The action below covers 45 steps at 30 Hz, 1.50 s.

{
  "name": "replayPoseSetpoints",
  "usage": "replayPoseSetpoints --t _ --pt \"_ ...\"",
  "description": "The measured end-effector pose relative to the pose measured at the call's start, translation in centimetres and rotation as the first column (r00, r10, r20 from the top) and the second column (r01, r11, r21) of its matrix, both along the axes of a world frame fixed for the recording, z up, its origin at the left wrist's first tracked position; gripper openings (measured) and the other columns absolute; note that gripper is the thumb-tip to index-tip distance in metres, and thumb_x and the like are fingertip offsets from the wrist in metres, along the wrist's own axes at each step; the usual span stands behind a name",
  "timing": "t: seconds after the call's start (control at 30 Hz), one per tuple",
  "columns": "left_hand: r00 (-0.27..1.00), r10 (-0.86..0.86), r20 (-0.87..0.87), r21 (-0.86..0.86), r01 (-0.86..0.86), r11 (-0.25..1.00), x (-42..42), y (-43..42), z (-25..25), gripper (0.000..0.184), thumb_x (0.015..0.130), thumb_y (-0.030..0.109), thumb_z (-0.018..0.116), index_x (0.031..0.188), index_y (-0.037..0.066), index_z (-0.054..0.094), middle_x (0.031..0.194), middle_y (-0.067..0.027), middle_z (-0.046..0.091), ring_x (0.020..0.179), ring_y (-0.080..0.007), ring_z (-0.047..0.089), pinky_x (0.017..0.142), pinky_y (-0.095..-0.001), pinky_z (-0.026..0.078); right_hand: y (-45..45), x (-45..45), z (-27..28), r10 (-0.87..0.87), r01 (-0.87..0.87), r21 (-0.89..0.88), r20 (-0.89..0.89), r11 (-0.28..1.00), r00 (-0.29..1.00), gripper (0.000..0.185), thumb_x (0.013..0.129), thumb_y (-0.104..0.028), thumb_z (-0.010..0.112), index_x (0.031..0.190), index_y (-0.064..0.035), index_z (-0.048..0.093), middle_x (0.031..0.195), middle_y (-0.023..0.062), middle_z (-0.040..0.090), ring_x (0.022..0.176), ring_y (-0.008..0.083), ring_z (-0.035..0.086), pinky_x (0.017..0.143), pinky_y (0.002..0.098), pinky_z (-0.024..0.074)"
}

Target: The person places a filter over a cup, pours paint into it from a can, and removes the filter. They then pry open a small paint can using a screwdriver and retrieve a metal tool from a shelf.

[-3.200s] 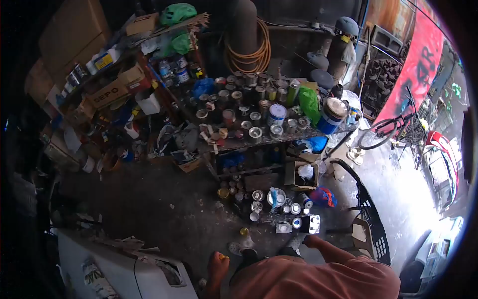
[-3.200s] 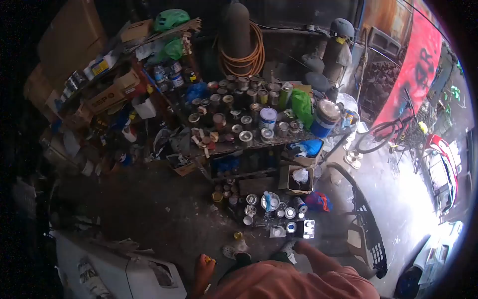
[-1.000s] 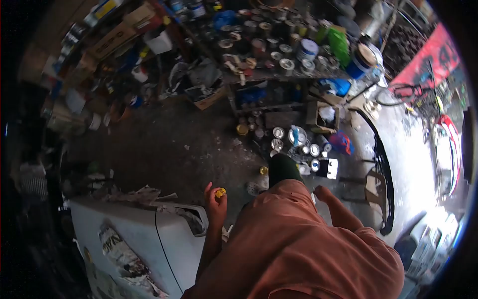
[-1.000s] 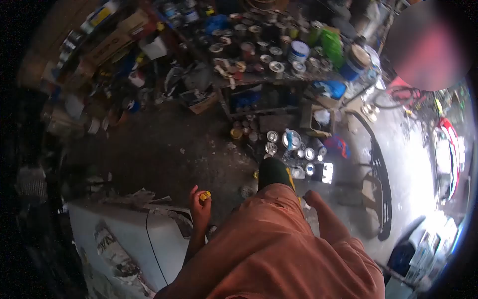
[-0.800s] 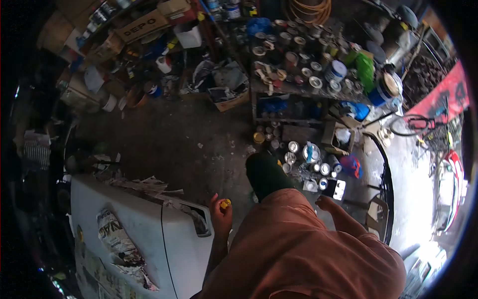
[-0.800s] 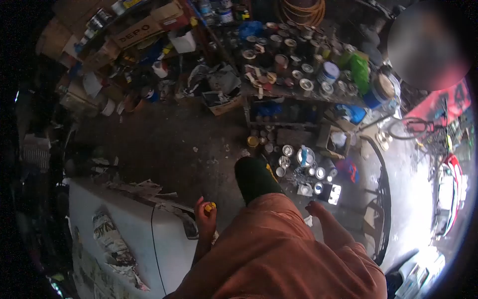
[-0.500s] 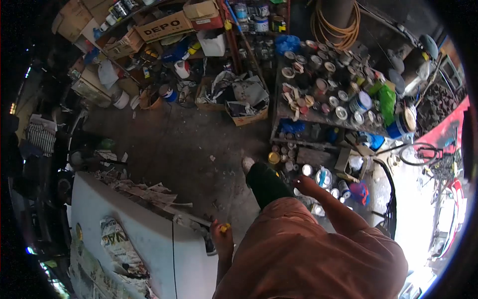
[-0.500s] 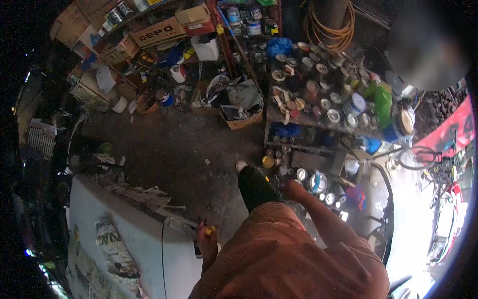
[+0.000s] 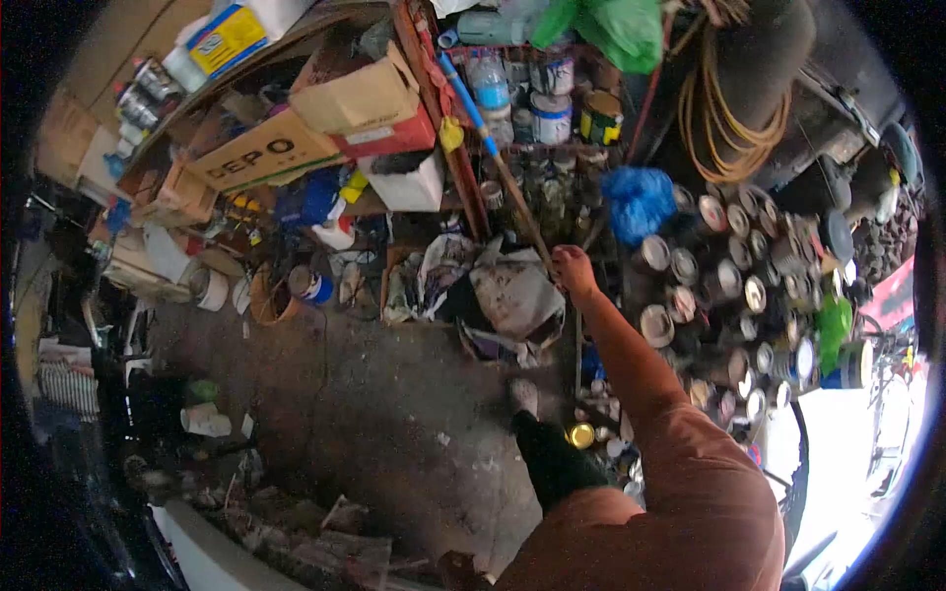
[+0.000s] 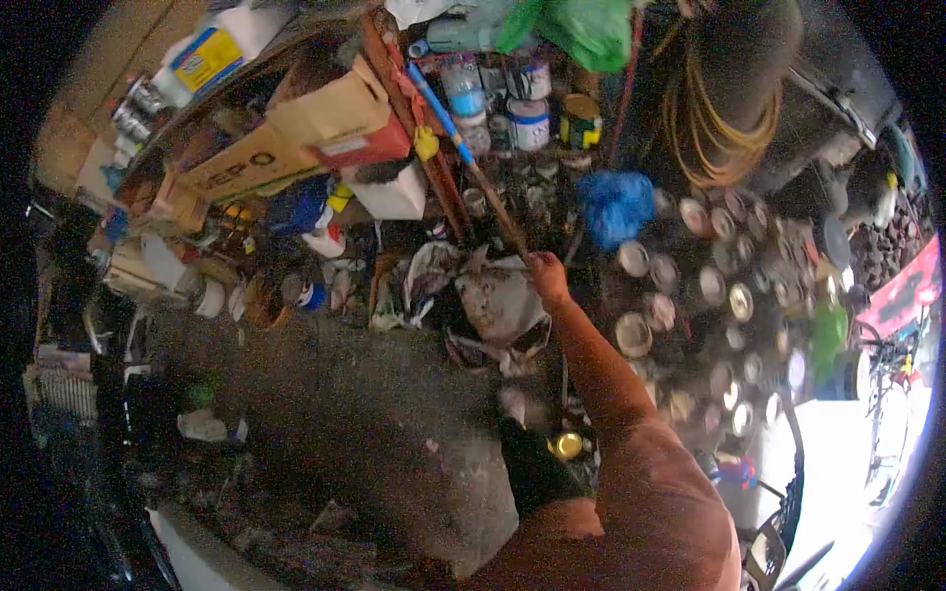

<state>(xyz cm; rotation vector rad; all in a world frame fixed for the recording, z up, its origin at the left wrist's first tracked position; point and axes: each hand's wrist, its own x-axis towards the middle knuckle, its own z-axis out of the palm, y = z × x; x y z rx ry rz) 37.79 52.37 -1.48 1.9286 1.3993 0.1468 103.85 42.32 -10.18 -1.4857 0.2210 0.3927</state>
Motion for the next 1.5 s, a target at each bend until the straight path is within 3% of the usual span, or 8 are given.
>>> replayPoseSetpoints --t 0.13,0.3,0.77,0.97,1.07,1.13,1.37,1.5 --pt "0.997 -0.034 -0.067 -0.053 0.03 0.998 12.9 7.3 -1.9 0.026 0.093 0.015 0.069 0.114 0.001 0.063 0.122 -0.0184 0.06 0.115 -0.0347 0.058 0.095 -0.0449 0.049 1.9 19.3 -11.7 -0.08 0.101 0.416 -0.067 0.904 0.995 0.029 0.103 -0.021 0.058 0.128 -0.0071 0.058 0.108 0.0074 0.067 0.088 0.0219 0.066 0.076 0.0381 0.0546" --pt "0.993 -0.013 -0.116 -0.107 0.001 0.994 21.7 11.8 -3.6 0.026 0.093 0.015 0.069 0.114 0.001 0.063 0.121 -0.0181 0.06 0.114 -0.0343 0.059 0.094 -0.0448 0.049 5.6 32.4 -16.7 -0.306 0.308 -0.051 0.035 0.95 0.951 0.032 0.1 -0.02 0.062 0.131 -0.0122 0.057 0.117 0.0078 0.066 0.095 0.024 0.067 0.077 0.0416 0.055" --pt "0.98 -0.025 -0.197 -0.182 -0.011 0.983 29.4 16.3 -4.7 0.027 0.092 0.016 0.07 0.113 0.001 0.063 0.117 -0.0174 0.061 0.109 -0.0334 0.06 0.092 -0.0445 0.05 7.2 38.2 -20.2 -0.41 0.346 0.572 -0.018 0.744 0.912 0.044 0.097 -0.049 0.063 0.128 -0.0186 0.054 0.088 0.0058 0.066 0.06 0.0223 0.062 0.051 0.0295 0.0473" --pt "0.975 -0.069 -0.212 -0.191 0.028 0.981 30.7 17.5 -4.9 0.027 0.092 0.016 0.07 0.113 0.001 0.063 0.115 -0.0171 0.061 0.107 -0.0329 0.06 0.091 -0.0443 0.05 4.9 37.3 -18.8 -0.077 0.046 0.431 0.055 0.901 0.996 0.041 0.093 -0.033 0.074 0.124 -0.0163 0.055 0.092 0.0055 0.067 0.075 0.0225 0.067 0.062 0.0344 0.054" --pt "0.974 -0.087 -0.211 -0.198 0.045 0.979 31.3 18.0 -5.2 0.027 0.092 0.016 0.07 0.113 0.001 0.063 0.115 -0.017 0.061 0.106 -0.0327 0.06 0.09 -0.0443 0.05 5.1 36.1 -17.0 0.007 0.017 -0.041 0.525 0.999 0.851 0.034 0.095 -0.034 0.071 0.121 -0.0165 0.056 0.095 0.0041 0.066 0.076 0.0217 0.065 0.062 0.0358 0.053" --pt "0.972 -0.095 -0.214 -0.199 0.052 0.979 31.4 18.3 -5.4 0.027 0.092 0.016 0.07 0.113 0.001 0.063 0.114 -0.0169 0.061 0.106 -0.0326 0.061 0.09 -0.0442 0.05 5.4 36.6 -16.8 -0.093 0.143 0.568 -0.117 0.81 0.989 0.031 0.099 -0.042 0.061 0.116 -0.0159 0.057 0.093 0.0047 0.065 0.075 0.0216 0.064 0.062 0.0388 0.0523" --pt "0.964 -0.123 -0.235 -0.209 0.074 0.975 31.0 19.3 -5.5 0.028 0.091 0.017 0.07 0.113 0.001 0.063 0.112 -0.0165 0.062 0.104 -0.0321 0.061 0.089 -0.044 0.05 7.8 38.7 -18.8 -0.384 0.518 0.524 -0.35 0.676 0.854 0.027 0.103 -0.043 0.054 0.108 -0.0167 0.058 0.085 0.0013 0.062 0.062 0.0183 0.057 0.059 0.0389 0.0541" --pt "0.958 -0.15 -0.244 -0.213 0.098 0.972 30.5 20.2 -5.2 0.028 0.091 0.017 0.071 0.113 0.001 0.063 0.111 -0.0163 0.062 0.102 -0.0318 0.061 0.088 -0.0439 0.051 6.2 37.1 -19.0 -0.196 0.299 0.627 -0.23 0.72 0.953 0.019 0.103 -0.032 0.057 0.099 -0.0144 0.06 0.068 0.0005 0.056 0.053 0.0153 0.05 0.06 0.0386 0.0543"
